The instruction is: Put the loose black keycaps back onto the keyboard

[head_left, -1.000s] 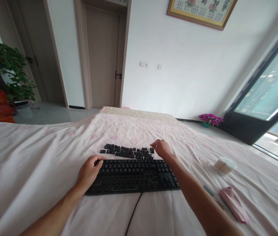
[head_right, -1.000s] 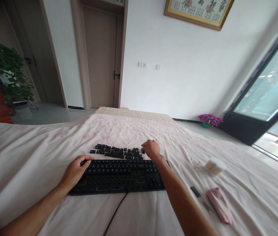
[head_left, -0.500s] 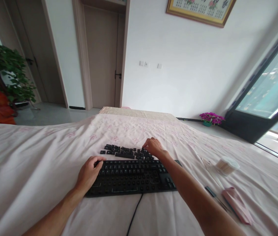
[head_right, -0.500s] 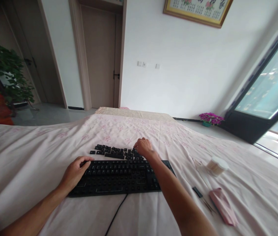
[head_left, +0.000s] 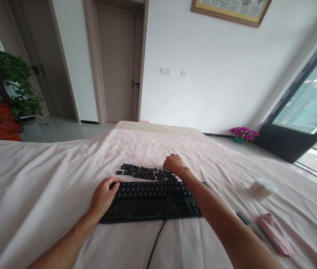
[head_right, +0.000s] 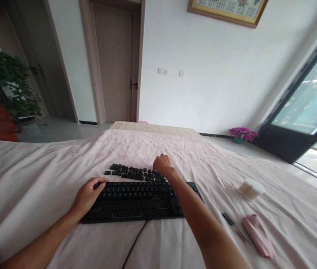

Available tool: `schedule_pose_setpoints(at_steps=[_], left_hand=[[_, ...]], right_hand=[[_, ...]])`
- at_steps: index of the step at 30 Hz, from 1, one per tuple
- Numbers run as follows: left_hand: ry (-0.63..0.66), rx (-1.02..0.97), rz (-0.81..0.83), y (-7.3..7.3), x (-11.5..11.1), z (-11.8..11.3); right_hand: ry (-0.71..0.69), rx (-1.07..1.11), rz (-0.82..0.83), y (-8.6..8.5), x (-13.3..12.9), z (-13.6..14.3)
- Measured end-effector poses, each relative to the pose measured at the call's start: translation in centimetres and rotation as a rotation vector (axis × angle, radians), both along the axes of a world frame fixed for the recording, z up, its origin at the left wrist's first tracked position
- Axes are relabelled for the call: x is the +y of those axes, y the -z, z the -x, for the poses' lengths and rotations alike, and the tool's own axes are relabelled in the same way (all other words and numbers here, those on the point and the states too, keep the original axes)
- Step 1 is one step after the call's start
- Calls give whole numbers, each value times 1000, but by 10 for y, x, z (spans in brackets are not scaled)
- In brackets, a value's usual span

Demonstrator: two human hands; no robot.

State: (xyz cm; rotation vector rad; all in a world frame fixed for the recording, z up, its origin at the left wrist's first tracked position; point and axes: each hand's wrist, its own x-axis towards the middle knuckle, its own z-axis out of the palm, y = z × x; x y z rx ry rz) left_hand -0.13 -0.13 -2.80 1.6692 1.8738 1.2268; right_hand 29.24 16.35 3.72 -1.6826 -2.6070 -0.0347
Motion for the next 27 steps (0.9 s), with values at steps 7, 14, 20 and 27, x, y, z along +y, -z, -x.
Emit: schedule_pose_setpoints(at_steps=[7,14,20,27], left_hand=[[0,12,3,-3,-2,-1],[2,29,1,0,-2,0],[-5,39,4,1,-2,0],[-2,27,2,1,-3,-1]], right_hand=[[4,131,-32,-7,-18,-10],[-38,772,171,5,-74,-24],[-7,886,117,23,-120,-38],[-53,559,-120,28,-147,-43]])
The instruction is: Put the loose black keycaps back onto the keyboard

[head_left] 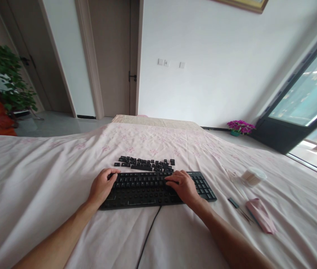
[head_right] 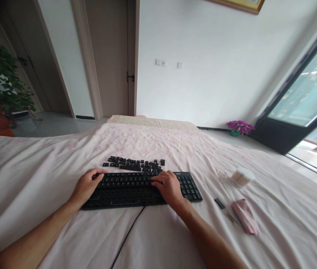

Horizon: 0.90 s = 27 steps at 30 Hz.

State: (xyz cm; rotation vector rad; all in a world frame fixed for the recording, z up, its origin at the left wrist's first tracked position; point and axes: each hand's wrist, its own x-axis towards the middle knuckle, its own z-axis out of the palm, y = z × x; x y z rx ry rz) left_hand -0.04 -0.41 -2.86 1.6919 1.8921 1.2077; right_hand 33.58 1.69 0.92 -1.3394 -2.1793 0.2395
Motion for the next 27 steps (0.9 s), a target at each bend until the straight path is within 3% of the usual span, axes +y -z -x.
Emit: schedule_pose_setpoints(at_steps=[15,27], left_hand=[[6,-2,-10,1,1,1],[3,2,-7,0,0,0]], right_hand=[[-58,-298,-114,-14,-13,8],[-118,-380,-154,-19,-16,9]])
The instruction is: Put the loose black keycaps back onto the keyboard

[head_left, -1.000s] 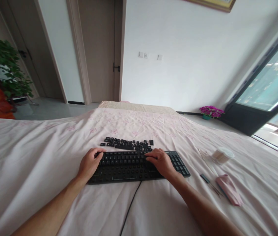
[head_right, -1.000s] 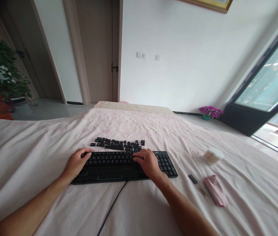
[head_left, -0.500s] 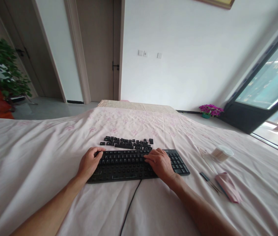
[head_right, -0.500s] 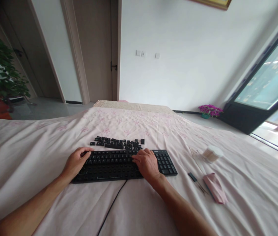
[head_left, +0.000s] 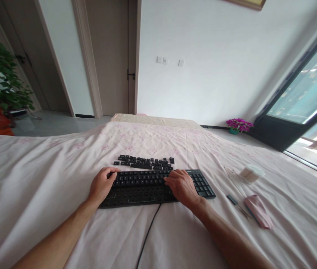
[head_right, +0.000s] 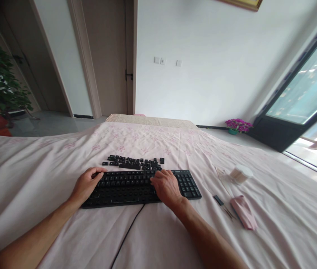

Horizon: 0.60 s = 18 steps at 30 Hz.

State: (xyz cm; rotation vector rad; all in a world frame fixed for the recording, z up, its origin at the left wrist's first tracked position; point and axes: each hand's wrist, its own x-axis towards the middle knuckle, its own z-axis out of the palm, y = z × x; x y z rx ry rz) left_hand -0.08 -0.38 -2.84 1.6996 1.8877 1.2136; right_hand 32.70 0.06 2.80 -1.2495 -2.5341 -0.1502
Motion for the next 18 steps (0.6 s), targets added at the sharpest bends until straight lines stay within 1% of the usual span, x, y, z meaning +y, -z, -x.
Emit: schedule_pose_setpoints(at_steps=[7,14,18], left_hand=[[-2,10,6,0,0,0],[-4,17,4,0,0,0],[-3,10,8,0,0,1]], right_hand=[[10,9,-1,3,0,2],[42,153,35,14,6,-4],[31,84,-19,13,3,-3]])
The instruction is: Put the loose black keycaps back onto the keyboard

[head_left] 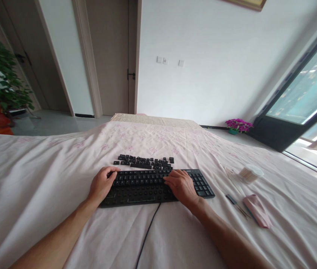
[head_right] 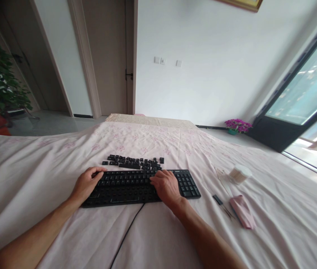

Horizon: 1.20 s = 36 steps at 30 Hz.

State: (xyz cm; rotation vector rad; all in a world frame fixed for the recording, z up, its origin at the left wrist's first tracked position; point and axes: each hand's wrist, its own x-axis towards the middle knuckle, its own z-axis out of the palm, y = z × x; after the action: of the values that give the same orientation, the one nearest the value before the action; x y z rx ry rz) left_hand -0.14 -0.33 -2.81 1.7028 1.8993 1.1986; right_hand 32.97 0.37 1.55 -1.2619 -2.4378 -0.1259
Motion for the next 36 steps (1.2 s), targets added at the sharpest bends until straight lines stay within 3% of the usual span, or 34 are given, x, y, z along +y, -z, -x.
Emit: schedule_pose_setpoints(at_steps=[13,22,30,36], left_hand=[[4,-6,-7,3,1,1],[7,-3,-4,4,2,2],[-4,-2,-2,2,1,1],[-2,-11,-7,2,1,1]], right_hand=[[-13,-324,-35,-13,-16,11],[-55,-438,-13,-12,-23,17],[7,-205,127,-21,-11,1],[161,40,214,-26,44,-23]])
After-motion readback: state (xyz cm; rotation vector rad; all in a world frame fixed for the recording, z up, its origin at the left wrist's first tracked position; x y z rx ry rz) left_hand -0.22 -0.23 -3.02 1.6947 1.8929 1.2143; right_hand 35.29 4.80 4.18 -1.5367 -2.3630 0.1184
